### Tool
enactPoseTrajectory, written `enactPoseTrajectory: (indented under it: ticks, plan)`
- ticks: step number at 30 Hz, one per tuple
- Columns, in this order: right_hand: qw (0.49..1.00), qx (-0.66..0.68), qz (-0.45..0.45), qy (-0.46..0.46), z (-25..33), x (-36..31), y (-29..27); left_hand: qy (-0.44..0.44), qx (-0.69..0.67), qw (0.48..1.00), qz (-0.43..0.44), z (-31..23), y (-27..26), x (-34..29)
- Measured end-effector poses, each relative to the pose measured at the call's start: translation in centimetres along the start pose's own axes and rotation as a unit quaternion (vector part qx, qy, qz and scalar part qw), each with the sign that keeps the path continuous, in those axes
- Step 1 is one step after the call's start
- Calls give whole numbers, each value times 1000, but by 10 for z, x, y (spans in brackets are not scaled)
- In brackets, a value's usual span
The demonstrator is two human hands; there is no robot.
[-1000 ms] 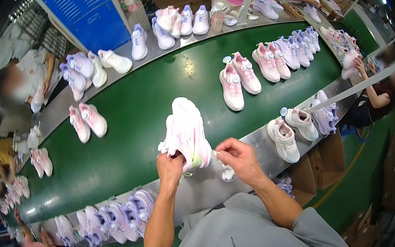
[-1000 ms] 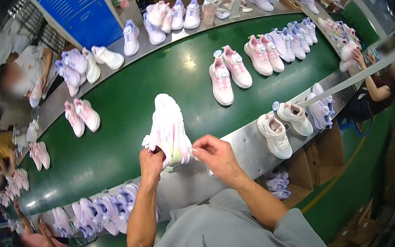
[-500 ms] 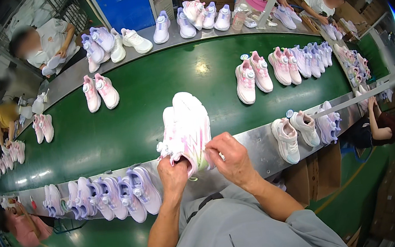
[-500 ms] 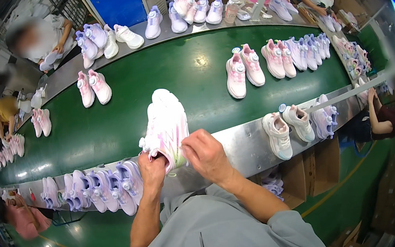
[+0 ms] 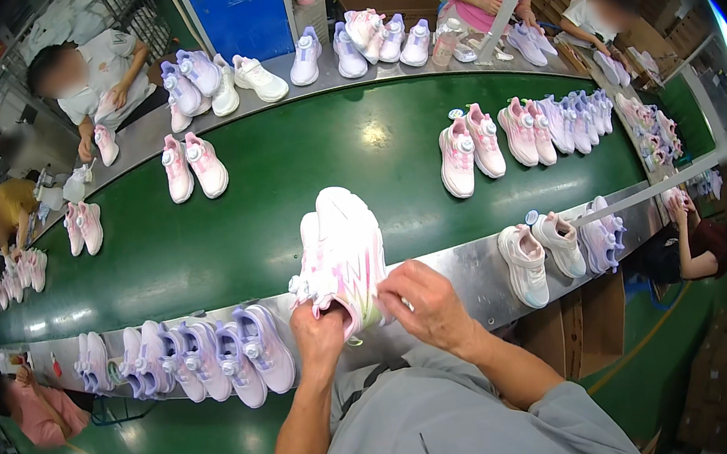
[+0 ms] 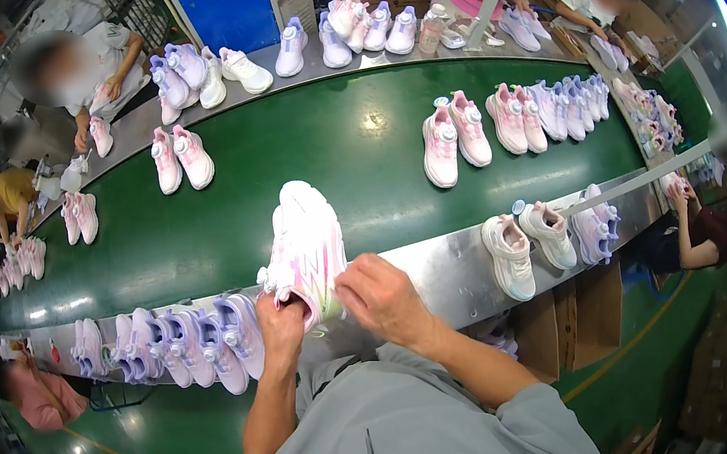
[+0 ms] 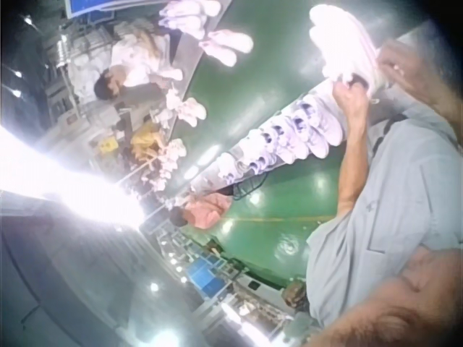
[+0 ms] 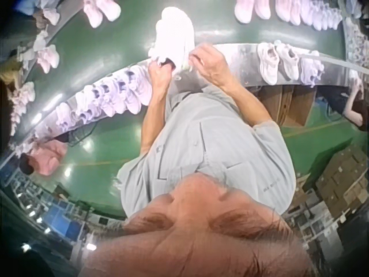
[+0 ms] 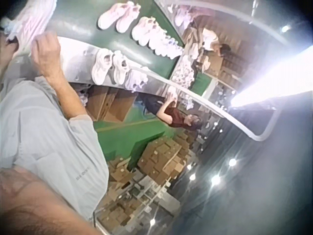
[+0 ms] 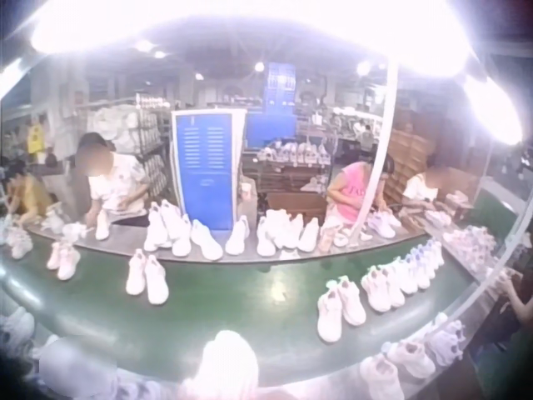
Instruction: The person picks up pairs of sneakers from a moving conveyor belt, rotates them to view different sides, and places them back on the belt. The person repeats this process for multiple pairs of shoes.
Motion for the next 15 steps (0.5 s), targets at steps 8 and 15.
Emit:
enactPoseTrajectory:
  ticks: [8,15]
  plan:
    - [998,-9,-47,32,-17,33,-2,33,98,994,28,-12,-15,-8]
    - [1000,-2,-9,-27,-3,16,-1,35,49,998,37,-19,-17,-11]
Point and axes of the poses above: each hand's wrist, its own x-axis towards the middle knuckle, its own y-axis out of the palm, z = x × y, the point moved 3 cm from there along x, towards the middle knuckle, and after that the axes turned 8 degrees about -z, right-handed, at the moved point
